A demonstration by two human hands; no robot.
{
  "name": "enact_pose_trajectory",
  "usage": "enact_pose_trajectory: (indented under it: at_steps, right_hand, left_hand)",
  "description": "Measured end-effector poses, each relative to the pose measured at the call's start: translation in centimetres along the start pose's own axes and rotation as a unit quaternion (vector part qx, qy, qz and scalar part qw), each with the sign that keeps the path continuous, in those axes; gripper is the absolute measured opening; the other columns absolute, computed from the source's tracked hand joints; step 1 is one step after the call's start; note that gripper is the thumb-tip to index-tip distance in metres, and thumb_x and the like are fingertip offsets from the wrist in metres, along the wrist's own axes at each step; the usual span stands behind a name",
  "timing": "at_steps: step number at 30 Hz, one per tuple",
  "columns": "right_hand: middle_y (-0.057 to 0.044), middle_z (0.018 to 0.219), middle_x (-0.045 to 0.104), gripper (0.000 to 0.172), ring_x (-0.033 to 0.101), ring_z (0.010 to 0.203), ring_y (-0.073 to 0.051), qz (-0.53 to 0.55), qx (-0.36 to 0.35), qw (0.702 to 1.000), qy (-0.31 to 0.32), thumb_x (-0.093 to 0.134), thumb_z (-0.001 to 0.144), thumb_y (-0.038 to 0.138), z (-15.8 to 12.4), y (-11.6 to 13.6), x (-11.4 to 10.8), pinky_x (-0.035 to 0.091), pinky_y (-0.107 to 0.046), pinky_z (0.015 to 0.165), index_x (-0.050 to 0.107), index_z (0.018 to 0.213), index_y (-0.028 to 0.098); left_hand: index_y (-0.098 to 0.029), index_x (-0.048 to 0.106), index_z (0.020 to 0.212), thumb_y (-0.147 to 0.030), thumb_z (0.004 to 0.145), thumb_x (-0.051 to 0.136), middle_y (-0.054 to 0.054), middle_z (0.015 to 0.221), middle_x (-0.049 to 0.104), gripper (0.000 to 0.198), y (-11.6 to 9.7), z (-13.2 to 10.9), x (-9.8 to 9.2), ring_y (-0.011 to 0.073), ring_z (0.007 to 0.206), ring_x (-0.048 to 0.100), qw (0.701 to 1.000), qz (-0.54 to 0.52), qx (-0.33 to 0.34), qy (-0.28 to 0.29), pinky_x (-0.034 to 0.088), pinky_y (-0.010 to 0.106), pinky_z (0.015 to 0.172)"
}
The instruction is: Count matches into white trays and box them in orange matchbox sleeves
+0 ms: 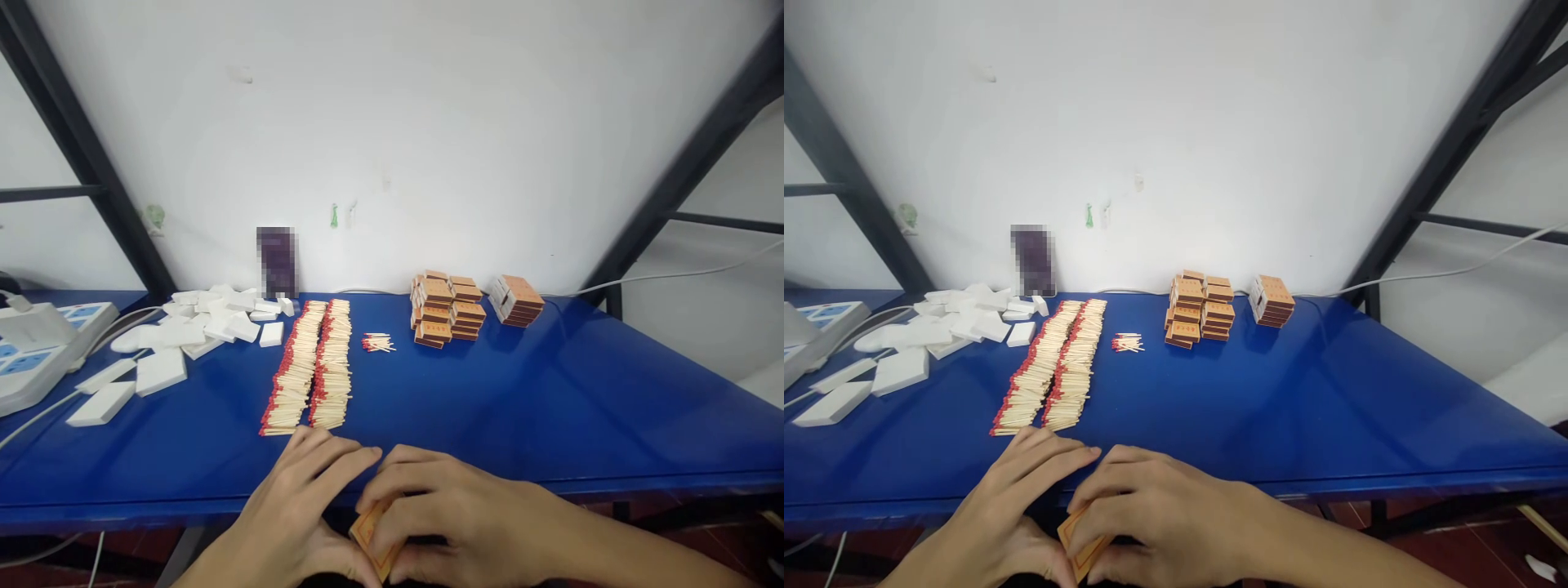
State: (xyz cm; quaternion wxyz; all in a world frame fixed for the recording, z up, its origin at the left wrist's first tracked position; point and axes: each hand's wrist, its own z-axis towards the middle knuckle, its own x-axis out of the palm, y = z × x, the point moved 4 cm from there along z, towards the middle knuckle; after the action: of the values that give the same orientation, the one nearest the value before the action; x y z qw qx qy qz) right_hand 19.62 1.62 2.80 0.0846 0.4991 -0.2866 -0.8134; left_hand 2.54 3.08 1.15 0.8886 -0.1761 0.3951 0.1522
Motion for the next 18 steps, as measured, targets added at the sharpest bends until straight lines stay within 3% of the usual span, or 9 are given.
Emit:
enact_pose_trajectory:
  at_steps: [3, 6, 13, 18]
  right_hand:
    - [-0.004, 0.102, 0.073, 0.010, 0.061, 0.107, -0.012, 0.010, 0.009, 1.000, -0.004, 0.062, 0.094, 0.022, -0.1, 0.0, -0.5, 0.044, -0.026, 0.101, 0.068, 0.100, 0.016]
    - [-0.006, 0.109, 0.069, 0.011, 0.058, 0.111, -0.014, -0.003, 0.066, 0.997, -0.029, 0.062, 0.094, 0.022, -1.0, -0.9, -1.5, 0.046, -0.026, 0.099, 0.069, 0.102, 0.018]
    - [-0.005, 0.126, 0.060, 0.027, 0.058, 0.115, -0.017, -0.063, 0.227, 0.968, -0.082, 0.061, 0.094, 0.034, -5.5, -3.8, -4.8, 0.050, -0.031, 0.098, 0.064, 0.121, 0.030]
    - [-0.005, 0.126, 0.060, 0.029, 0.057, 0.116, -0.021, -0.122, 0.291, 0.947, -0.064, 0.054, 0.097, 0.038, -7.8, -4.5, -6.3, 0.049, -0.037, 0.100, 0.062, 0.124, 0.030]
  left_hand:
    - [-0.020, 0.054, 0.116, -0.074, 0.073, 0.061, 0.004, 0.097, 0.070, 0.070, -0.3, 0.2, -0.2, 0.0203, 0.084, 0.066, 1.000, -0.005, 0.004, 0.000, 0.050, 0.032, 0.080]
    - [-0.020, 0.055, 0.118, -0.071, 0.078, 0.061, 0.004, 0.100, 0.070, 0.065, -0.4, 0.2, -0.4, 0.0210, 0.088, 0.066, 1.000, 0.002, -0.011, -0.002, 0.050, 0.033, 0.082]
    - [-0.020, 0.056, 0.122, -0.064, 0.091, 0.052, 0.005, 0.104, 0.071, 0.054, -0.3, 0.1, -0.6, 0.0201, 0.091, 0.066, 0.999, 0.034, -0.020, -0.005, 0.049, 0.031, 0.085]
    - [-0.019, 0.060, 0.118, -0.050, 0.100, 0.049, 0.004, 0.105, 0.070, 0.037, -0.8, 0.2, -0.1, 0.0206, 0.089, 0.063, 0.998, 0.066, 0.009, 0.014, 0.045, 0.034, 0.087]
